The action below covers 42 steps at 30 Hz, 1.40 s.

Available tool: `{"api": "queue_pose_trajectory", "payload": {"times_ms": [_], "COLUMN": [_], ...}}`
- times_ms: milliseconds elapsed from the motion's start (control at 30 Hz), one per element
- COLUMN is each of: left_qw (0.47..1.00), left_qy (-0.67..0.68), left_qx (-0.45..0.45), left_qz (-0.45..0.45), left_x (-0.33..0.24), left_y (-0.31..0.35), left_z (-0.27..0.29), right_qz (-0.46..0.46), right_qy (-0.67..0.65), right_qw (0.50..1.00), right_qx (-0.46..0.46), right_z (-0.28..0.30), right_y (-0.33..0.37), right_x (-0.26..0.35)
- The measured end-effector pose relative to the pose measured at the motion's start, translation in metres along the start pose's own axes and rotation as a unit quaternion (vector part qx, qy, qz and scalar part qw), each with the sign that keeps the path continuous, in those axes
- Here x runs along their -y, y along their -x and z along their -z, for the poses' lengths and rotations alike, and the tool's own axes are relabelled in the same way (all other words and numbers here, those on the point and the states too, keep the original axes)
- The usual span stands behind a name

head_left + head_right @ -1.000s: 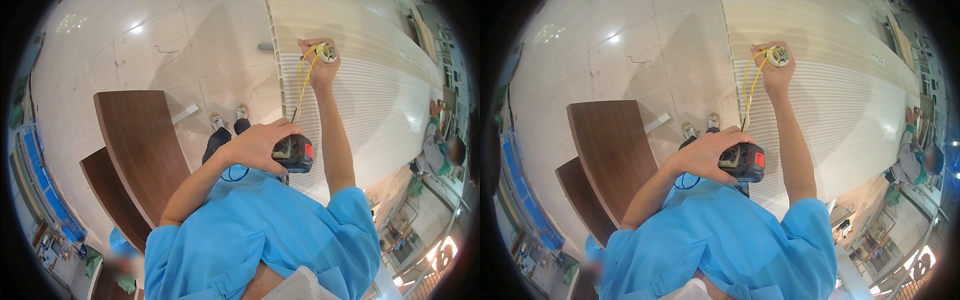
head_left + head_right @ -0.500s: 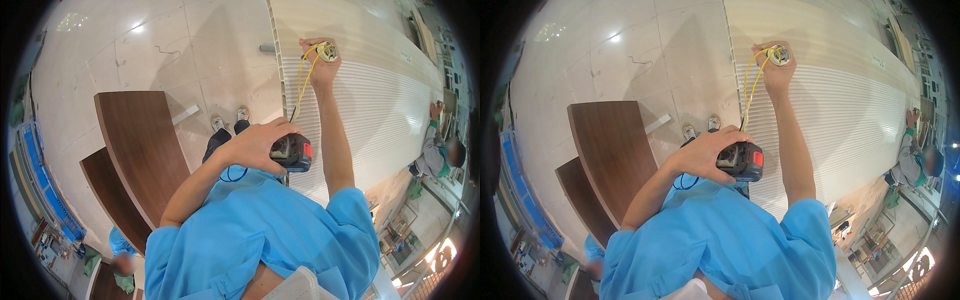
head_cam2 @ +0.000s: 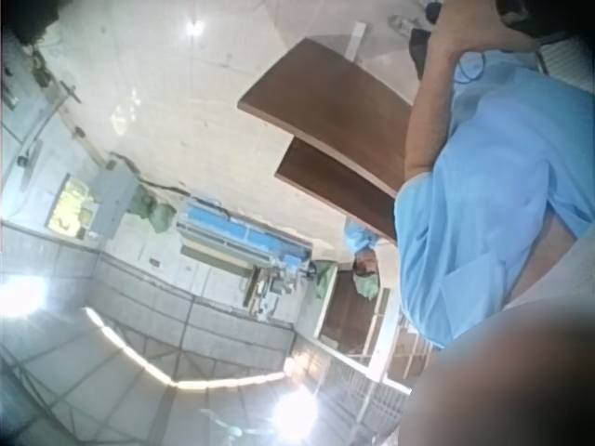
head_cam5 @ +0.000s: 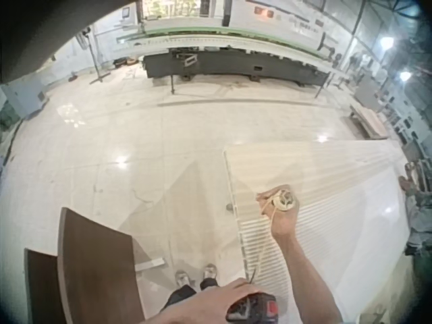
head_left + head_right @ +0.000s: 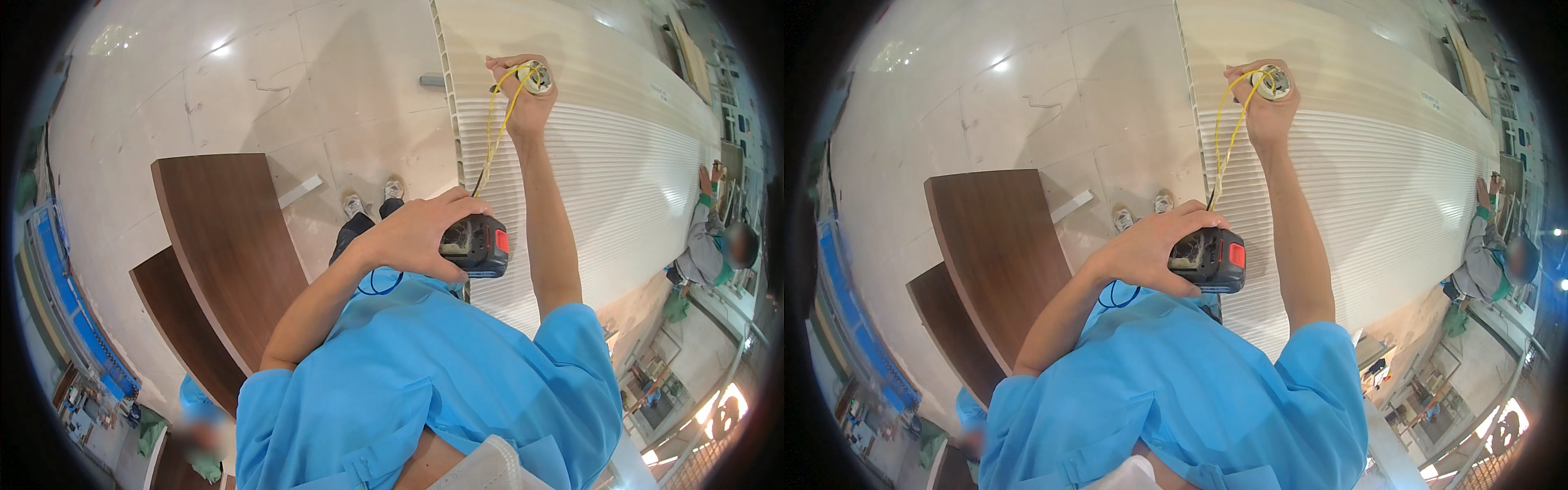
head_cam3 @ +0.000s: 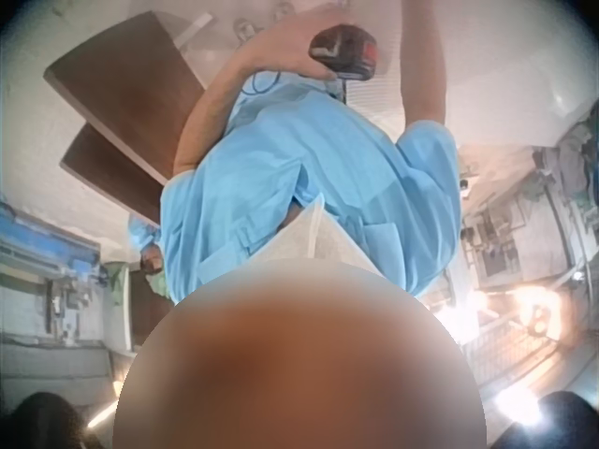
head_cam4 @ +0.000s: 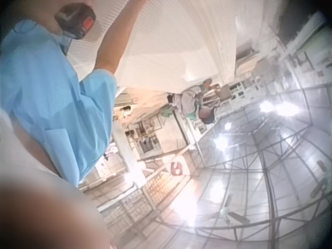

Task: The person sands a large white panel with an electric sander, then retrieves a tape measure and measures the panel's length. The person holds the tape measure against the panel while another person works nearby.

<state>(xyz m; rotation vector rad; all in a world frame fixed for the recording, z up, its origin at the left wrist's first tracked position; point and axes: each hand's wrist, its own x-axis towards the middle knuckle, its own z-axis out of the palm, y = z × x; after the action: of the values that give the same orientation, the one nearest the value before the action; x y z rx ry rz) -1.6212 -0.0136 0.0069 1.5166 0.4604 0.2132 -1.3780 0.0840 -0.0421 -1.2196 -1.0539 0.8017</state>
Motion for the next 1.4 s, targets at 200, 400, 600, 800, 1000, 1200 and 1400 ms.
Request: {"api": "queue_pose_trajectory", "payload": {"times_ms": [200,400,600,800,1000,1200,1400], "left_qw": [1.000,1.000,1.000,1.000,0.999,1.000,0.998], "left_qy": [0.003,0.002,-0.006,0.009,0.024,0.016,0.017], "left_qx": [0.000,-0.007,-0.006,-0.001,-0.013,-0.006,-0.042], "left_qz": [-0.011,-0.009,-0.002,-0.012,-0.024,-0.003,-0.042], "left_x": [0.000,0.001,-0.001,0.001,0.001,-0.001,0.000], "left_y": [-0.004,-0.001,-0.004,-0.006,-0.009,-0.010,-0.013], "left_z": [0.004,0.008,0.012,0.016,0.019,0.024,0.026], "right_qz": [-0.026,0.036,-0.003,0.008,0.035,0.001,0.038], "right_qy": [-0.005,-0.013,-0.005,-0.006,0.001,-0.001,-0.011], "right_qw": [1.000,0.999,1.000,1.000,0.999,1.000,0.999], "right_qx": [-0.013,0.008,-0.008,-0.005,0.005,-0.004,-0.004], "right_z": [-0.002,-0.002,-0.005,-0.010,-0.010,-0.017,-0.011], "right_y": [-0.001,-0.013,-0.015,-0.019,-0.033,-0.030,-0.050], "right_x": [0.000,0.009,-0.002,0.004,0.006,-0.001,0.002]}}
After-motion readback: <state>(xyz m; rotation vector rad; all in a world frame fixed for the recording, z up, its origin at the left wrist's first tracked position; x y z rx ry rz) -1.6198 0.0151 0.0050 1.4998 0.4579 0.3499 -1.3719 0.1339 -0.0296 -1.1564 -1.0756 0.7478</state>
